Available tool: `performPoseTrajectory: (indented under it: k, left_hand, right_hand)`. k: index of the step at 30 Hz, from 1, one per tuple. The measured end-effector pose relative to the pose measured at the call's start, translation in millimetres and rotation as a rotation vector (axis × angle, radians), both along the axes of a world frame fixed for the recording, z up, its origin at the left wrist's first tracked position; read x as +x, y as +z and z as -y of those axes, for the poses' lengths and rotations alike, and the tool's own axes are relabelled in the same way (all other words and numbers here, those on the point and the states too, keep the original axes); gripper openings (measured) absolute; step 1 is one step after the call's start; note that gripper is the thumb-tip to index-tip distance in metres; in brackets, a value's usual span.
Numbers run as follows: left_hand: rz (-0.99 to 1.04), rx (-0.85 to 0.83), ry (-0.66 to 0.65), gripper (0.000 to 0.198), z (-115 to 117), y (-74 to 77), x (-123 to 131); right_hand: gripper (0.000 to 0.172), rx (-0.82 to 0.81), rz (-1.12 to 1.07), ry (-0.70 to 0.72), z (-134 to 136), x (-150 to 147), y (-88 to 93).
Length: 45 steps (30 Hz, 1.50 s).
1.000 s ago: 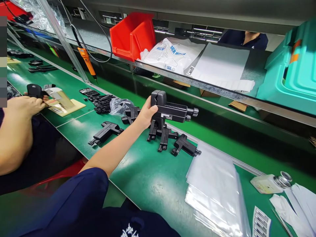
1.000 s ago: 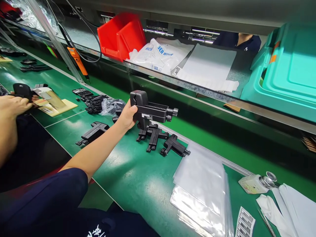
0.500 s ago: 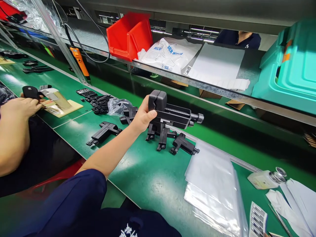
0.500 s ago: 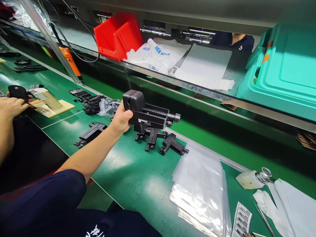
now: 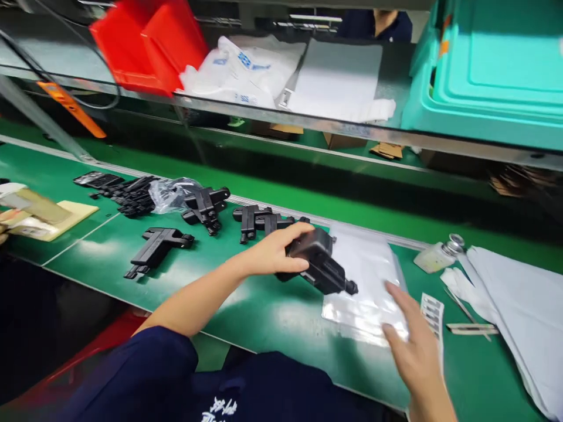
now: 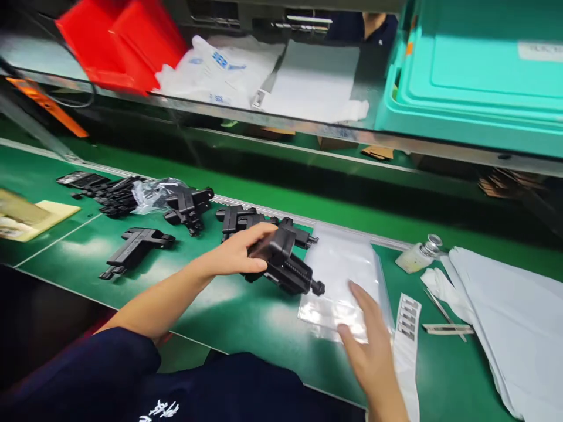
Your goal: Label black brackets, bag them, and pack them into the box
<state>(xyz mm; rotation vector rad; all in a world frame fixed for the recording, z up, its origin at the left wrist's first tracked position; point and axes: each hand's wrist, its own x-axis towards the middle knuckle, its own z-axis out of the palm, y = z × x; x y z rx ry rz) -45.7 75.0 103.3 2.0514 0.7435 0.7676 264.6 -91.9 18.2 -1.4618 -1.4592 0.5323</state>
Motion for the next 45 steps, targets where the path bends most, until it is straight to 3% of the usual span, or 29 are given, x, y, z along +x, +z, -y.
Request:
performPoseTrajectory:
  k: [3, 7, 11, 13, 16, 20, 23, 26, 28, 31, 33, 35, 39, 45]
  left_hand:
    - [-0.211, -0.121, -0.193, 0.052, 22.9, -11.4, 30.4]
    - [-0.346, -0.158, -0.249, 0.052, 36.5, -13.0, 55.4]
    - [-0.274, -0.189, -0.300, 0.071, 40.7, -8.4, 66.3]
    - [-0.332, -0.122, -0.273, 0.066, 46.7, -9.9, 72.9]
    - [-0.413, -0.010, -0.224, 0.057, 62.4, -14.5, 84.8]
    - [-0.387, 0.065, -0.264, 0.053, 74.6, -17.1, 90.7]
    - [-0.256, 0.042, -0.370, 0.050, 60.8, -24.2, 86.7]
    - [-0.138, -0.009, -0.264, 0.035, 34.4, -49.5, 92.9]
    - [-0.276, 0.045, -0.145, 0.027, 19.2, -75.6, 109.5]
    - [-0.617, 0.162, -0.222, 0.019, 6.6, -113.8, 144.6]
    - [-0.698, 0.179, -0.241, 0.015, 2.2, -129.0, 163.3]
    - [-0.699, 0.154, -0.264, 0.013, -3.1, -133.4, 171.9]
    - [-0.671, 0.085, -0.349, 0.023, -19.2, -123.5, 166.5]
    - [-0.635, 0.101, -0.288, 0.016, -29.8, -109.6, 159.6]
  right_hand:
    - [0.056, -0.225, 0.105, 0.222, -15.9, -48.1, 13.2]
    - [0.046, -0.421, -0.110, 0.223, -5.5, -57.4, -16.2]
    - [0.057, -0.349, -0.451, 0.072, 16.8, -50.3, -55.9]
    - [0.057, -0.287, -0.510, 0.031, 23.3, -46.6, -66.4]
    - [0.050, -0.253, -0.485, 0.000, 27.5, -39.1, -70.3]
    - [0.046, -0.270, -0.473, -0.021, 30.9, -29.4, -63.6]
    - [0.048, -0.212, -0.420, -0.032, 36.3, -20.9, -55.2]
    - [0.055, -0.129, -0.373, -0.091, 45.8, -6.4, -54.5]
    - [0.053, -0.117, -0.446, -0.205, 52.6, 6.4, -62.2]
    - [0.053, -0.085, -0.599, -0.346, 61.2, 26.9, -79.9]
    - [0.058, -0.054, -0.641, -0.382, 66.8, 39.3, -89.6]
    - [0.061, -0.062, -0.663, -0.412, 73.2, 48.8, -94.9]
    - [0.057, -0.126, -0.650, -0.424, 82.6, 55.9, -96.2]
    - [0.053, -0.066, -0.651, -0.417, 79.1, 53.8, -92.5]
